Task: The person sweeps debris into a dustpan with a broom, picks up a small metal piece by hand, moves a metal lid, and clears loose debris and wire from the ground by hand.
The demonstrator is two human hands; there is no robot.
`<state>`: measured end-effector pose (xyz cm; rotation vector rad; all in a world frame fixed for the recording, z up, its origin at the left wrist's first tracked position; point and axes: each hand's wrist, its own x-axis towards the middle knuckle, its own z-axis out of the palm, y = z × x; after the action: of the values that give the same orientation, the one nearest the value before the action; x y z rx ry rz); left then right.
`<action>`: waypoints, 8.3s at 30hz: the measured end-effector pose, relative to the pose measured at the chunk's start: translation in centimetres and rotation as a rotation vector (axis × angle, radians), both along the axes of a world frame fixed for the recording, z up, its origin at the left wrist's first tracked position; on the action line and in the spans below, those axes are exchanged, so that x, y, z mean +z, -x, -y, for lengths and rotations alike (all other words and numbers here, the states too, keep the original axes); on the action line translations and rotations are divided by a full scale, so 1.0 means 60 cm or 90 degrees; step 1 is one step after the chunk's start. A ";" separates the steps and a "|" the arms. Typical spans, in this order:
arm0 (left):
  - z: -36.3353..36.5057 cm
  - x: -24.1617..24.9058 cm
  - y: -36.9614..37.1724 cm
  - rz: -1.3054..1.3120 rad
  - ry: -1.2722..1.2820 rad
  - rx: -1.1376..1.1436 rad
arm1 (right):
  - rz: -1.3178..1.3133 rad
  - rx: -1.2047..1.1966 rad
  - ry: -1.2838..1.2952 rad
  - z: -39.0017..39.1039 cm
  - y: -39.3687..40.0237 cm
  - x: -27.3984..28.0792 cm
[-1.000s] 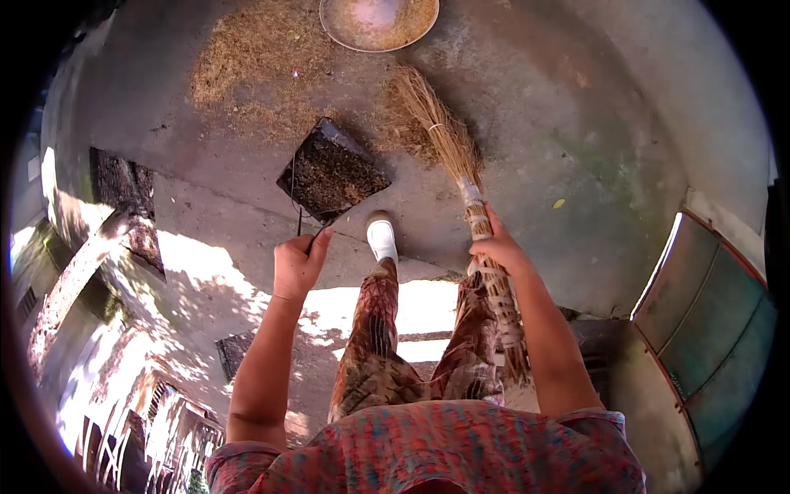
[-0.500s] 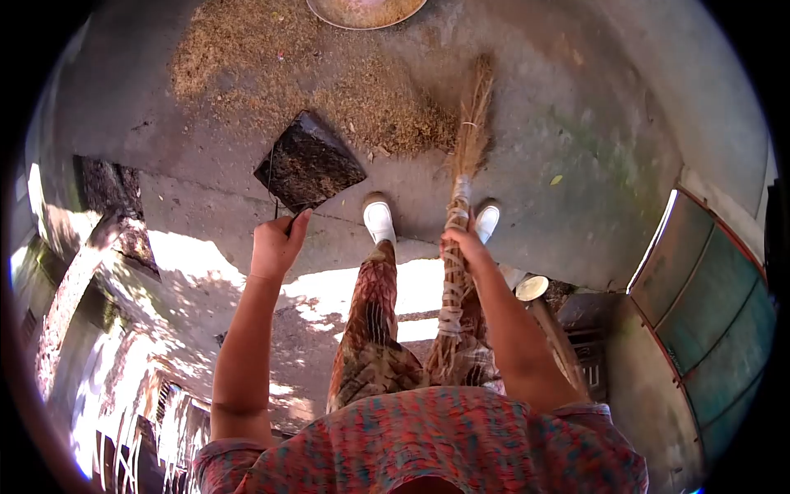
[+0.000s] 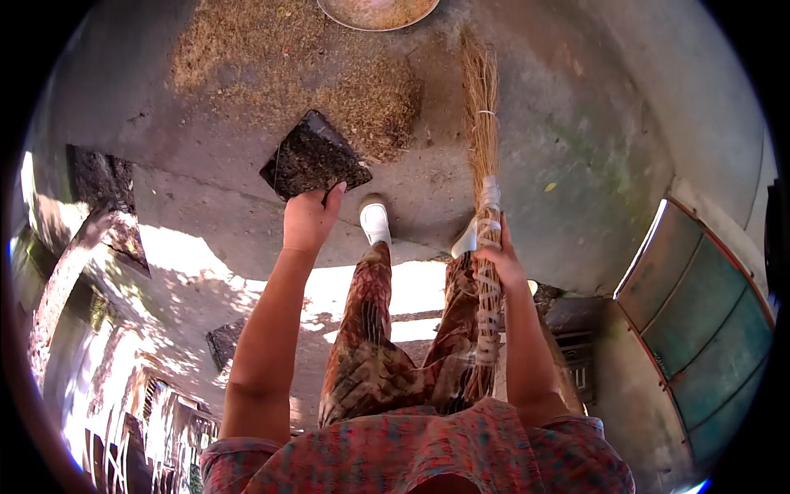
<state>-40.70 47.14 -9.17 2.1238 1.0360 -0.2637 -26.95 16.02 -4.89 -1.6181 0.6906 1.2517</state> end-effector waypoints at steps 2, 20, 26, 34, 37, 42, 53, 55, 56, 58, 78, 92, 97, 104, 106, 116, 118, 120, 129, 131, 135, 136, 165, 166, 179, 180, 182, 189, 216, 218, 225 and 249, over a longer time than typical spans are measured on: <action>0.003 -0.003 -0.010 0.006 0.001 0.010 | 0.027 0.081 0.070 -0.015 -0.049 -0.060; 0.021 -0.033 -0.034 -0.069 -0.069 -0.029 | 0.179 0.858 0.251 0.020 -0.043 0.010; 0.024 -0.036 -0.037 -0.049 -0.093 -0.037 | 0.136 0.484 0.204 0.095 -0.026 -0.045; 0.038 -0.049 -0.057 -0.087 -0.057 -0.021 | -0.169 0.272 0.039 -0.056 0.124 -0.138; 0.040 -0.053 -0.054 -0.082 -0.063 -0.024 | -0.219 0.318 -0.030 -0.108 0.162 -0.120; 0.031 -0.041 -0.055 -0.130 -0.024 -0.021 | -0.329 0.387 -0.131 -0.126 0.159 -0.076; 0.019 -0.045 -0.038 -0.126 -0.002 -0.001 | -0.164 0.360 -0.053 -0.071 0.012 0.043; 0.019 -0.054 -0.036 -0.104 -0.018 -0.022 | -0.107 0.383 -0.036 -0.099 -0.020 0.004; 0.020 -0.057 -0.037 -0.101 -0.024 -0.016 | -0.064 0.415 0.020 -0.110 -0.029 -0.030; 0.020 -0.054 -0.041 -0.110 -0.020 -0.020 | -0.045 0.465 0.090 -0.127 -0.015 -0.086; -0.024 0.021 0.086 0.006 0.015 0.005 | -0.271 0.417 -0.119 -0.182 0.193 0.020; -0.093 0.061 0.350 0.179 0.074 -0.019 | -0.129 0.300 -0.021 -0.080 0.072 0.128; -0.087 0.067 0.397 0.155 0.060 0.042 | -0.106 0.268 -0.028 0.004 0.046 0.129; -0.071 0.072 0.369 0.080 0.089 0.071 | -0.099 0.049 0.079 0.180 0.082 0.111; -0.061 0.067 0.356 0.078 0.088 0.101 | -0.110 -0.024 0.056 0.241 0.101 0.108; -0.071 0.058 0.362 0.048 0.096 0.146 | -0.013 -0.319 0.060 0.367 0.231 -0.008; -0.078 0.058 0.371 0.071 0.110 0.149 | -0.033 -0.380 0.039 0.385 0.253 -0.075; -0.081 0.066 0.366 0.103 0.125 0.128 | -0.006 -0.432 0.089 0.311 0.269 -0.092; -0.230 0.119 0.352 0.168 0.240 0.158 | -0.084 -0.346 0.030 -0.065 0.435 -0.246; -0.279 0.144 0.369 0.149 0.252 0.146 | -0.074 -0.310 0.007 -0.144 0.474 -0.229; -0.322 0.203 0.404 0.112 0.230 0.100 | -0.067 -0.248 -0.080 -0.182 0.519 -0.100; -0.330 0.203 0.405 0.110 0.211 0.064 | -0.059 -0.252 -0.074 -0.179 0.524 -0.062; -0.477 -0.021 0.412 0.047 0.004 -0.046 | 0.156 -0.307 0.078 -0.281 0.327 -0.132; -0.470 -0.017 0.407 0.029 -0.032 -0.053 | 0.183 -0.318 0.037 -0.277 0.284 -0.204; -0.465 -0.020 0.413 0.043 -0.066 -0.043 | 0.002 0.248 0.123 -0.582 0.399 -0.147; -0.465 -0.020 0.415 0.045 -0.079 -0.053 | 0.018 0.177 0.112 -0.556 0.378 -0.102; -0.460 -0.021 0.418 0.043 -0.089 -0.053 | 0.086 0.123 0.109 -0.517 0.338 -0.051; -0.446 -0.016 0.438 0.088 -0.059 -0.042 | 0.138 0.190 0.134 -0.601 0.298 -0.199; -0.445 -0.020 0.453 0.111 -0.075 -0.040 | 0.110 0.310 0.103 -0.660 0.172 -0.121; -0.445 -0.020 0.452 0.114 -0.087 -0.041 | 0.094 0.328 0.124 -0.707 0.224 -0.185; -0.458 -0.023 0.443 0.112 -0.061 -0.026 | -0.023 0.317 0.075 -0.618 0.253 -0.056; -0.623 -0.344 0.096 0.002 0.131 -0.097 | -0.141 0.089 0.177 -0.356 0.247 -0.058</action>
<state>-46.48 84.54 -29.83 2.0158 0.8090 -0.4217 -41.77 37.40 -8.35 -1.7922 0.9364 1.5051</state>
